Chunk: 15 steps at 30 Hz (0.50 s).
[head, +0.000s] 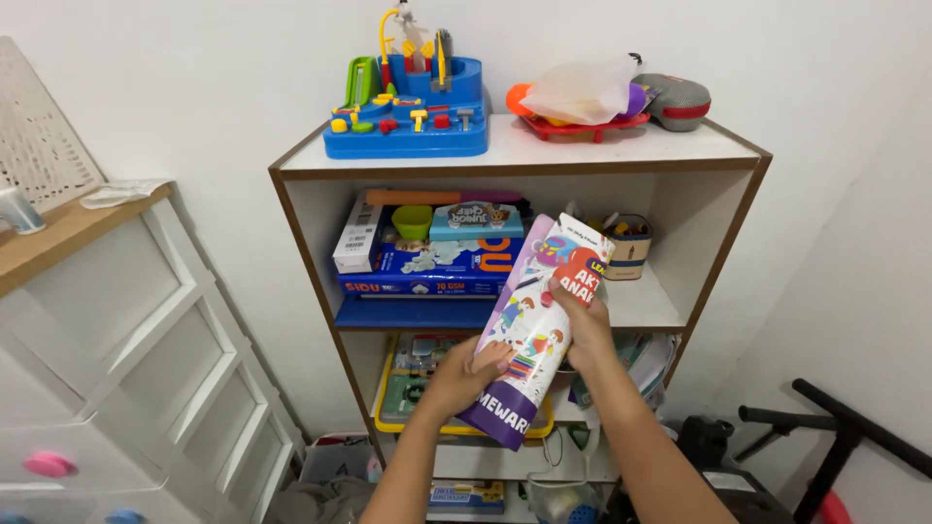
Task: Organizing various items like books, bottles, toys, and stationery on two different shelf units.
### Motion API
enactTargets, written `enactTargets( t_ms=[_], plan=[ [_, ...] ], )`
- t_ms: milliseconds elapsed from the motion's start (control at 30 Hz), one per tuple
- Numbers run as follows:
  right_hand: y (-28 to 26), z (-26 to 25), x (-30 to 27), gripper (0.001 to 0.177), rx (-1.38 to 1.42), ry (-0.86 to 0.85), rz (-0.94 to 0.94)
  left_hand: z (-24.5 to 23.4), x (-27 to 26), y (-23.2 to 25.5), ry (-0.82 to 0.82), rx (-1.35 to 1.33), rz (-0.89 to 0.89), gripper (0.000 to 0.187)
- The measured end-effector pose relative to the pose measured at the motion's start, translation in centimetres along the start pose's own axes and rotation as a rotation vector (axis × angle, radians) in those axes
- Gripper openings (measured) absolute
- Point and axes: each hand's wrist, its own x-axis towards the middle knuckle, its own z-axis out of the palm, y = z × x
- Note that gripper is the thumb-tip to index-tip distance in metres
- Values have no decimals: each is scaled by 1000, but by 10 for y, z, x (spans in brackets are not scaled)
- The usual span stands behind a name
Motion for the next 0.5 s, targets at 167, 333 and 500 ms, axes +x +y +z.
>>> enactTargets(
  t_ms=[167,333,500],
  plan=[
    [-3,-27,3,34,-106,-101,41,-11,-7,-42,-72,-37,-90,51],
    [24,-50,-1,40,-128,-32,6,-10,-17,-74,-138,35,-171,55],
    [43,-77,-18,37,-292,-66,52,-13,-27,-123,-162,-4,-236,63]
  ],
)
